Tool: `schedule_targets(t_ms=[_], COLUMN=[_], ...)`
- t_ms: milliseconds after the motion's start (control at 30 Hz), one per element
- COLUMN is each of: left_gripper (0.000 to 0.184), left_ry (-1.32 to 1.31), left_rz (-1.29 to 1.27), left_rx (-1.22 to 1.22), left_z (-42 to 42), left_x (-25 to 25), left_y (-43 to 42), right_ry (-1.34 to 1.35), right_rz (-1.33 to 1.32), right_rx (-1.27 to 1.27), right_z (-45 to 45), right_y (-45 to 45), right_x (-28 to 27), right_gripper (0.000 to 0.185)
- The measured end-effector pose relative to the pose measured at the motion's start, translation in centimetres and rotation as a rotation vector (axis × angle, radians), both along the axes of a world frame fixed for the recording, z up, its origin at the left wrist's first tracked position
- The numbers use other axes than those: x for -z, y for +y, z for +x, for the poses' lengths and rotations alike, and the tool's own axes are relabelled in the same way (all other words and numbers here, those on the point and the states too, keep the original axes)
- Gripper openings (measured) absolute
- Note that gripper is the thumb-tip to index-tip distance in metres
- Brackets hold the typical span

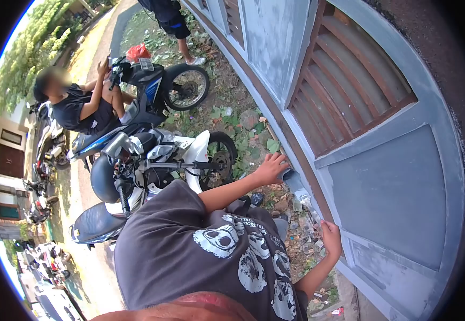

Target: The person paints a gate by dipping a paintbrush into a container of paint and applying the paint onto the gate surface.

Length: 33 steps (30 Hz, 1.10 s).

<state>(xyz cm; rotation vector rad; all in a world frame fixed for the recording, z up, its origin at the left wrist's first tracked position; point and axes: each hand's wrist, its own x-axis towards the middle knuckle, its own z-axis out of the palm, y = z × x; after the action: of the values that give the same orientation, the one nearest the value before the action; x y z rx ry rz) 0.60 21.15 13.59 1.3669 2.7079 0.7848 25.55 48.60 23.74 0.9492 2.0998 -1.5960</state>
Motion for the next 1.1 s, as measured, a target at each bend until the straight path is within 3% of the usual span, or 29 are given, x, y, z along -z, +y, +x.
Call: schedule_targets(t_ms=[167, 300, 400, 467, 533, 600, 667, 800, 867, 1033, 1100], left_gripper=[0.075, 0.076, 0.071, 0.07, 0.07, 0.077, 0.077, 0.076, 0.077, 0.075, 0.075], left_ry=[0.023, 0.001, -0.141, -0.024, -0.086, -0.038, -0.046, -0.109, -0.15, -0.186, -0.191], left_rz=[-0.024, -0.002, 0.074, 0.106, 0.093, 0.058, 0.038, -0.025, -0.088, -0.101, -0.113], left_rx=[-0.01, -0.073, -0.168, -0.202, -0.249, -0.28, -0.29, -0.329, -0.353, -0.371, -0.385], left_z=[-0.8, -2.4, -2.8, -3.2, -3.2, -3.1, -2.9, -2.1, -1.8, -0.3, 0.6], left_x=[0.6, 0.6, 0.1, 2.1, 2.5, 4.2, 5.5, 6.5, 7.1, 6.9, 6.8], left_y=[-0.5, -1.3, -1.8, -2.7, -3.6, -4.9, -6.0, -8.0, -8.7, -10.3, -10.9], right_ry=[-0.033, -0.089, 0.003, 0.11, 0.147, 0.2, 0.201, 0.131, 0.134, 0.114, -0.04], right_rz=[0.04, 0.005, -0.115, -0.248, -0.285, -0.331, -0.315, -0.252, 0.488, 0.625, 0.79], right_rx=[0.004, 0.161, 0.252, 0.282, 0.29, 0.268, 0.071, 0.248, -0.04, -0.04, -0.092], right_z=[1.1, 2.3, 3.7, 4.5, 5.1, 5.0, 4.7, 3.7, 3.8, 4.4, 3.3], right_y=[0.7, 0.9, 0.8, 0.6, -0.2, -1.0, -2.0, -4.4, -5.3, -4.5, -3.5], right_x=[-0.8, -1.8, -2.9, -3.3, -3.3, -2.4, 0.1, 5.4, 7.9, 11.5, 11.5], right_gripper=[0.034, 0.031, 0.034, 0.029, 0.028, 0.026, 0.025, 0.026, 0.029, 0.033, 0.035])
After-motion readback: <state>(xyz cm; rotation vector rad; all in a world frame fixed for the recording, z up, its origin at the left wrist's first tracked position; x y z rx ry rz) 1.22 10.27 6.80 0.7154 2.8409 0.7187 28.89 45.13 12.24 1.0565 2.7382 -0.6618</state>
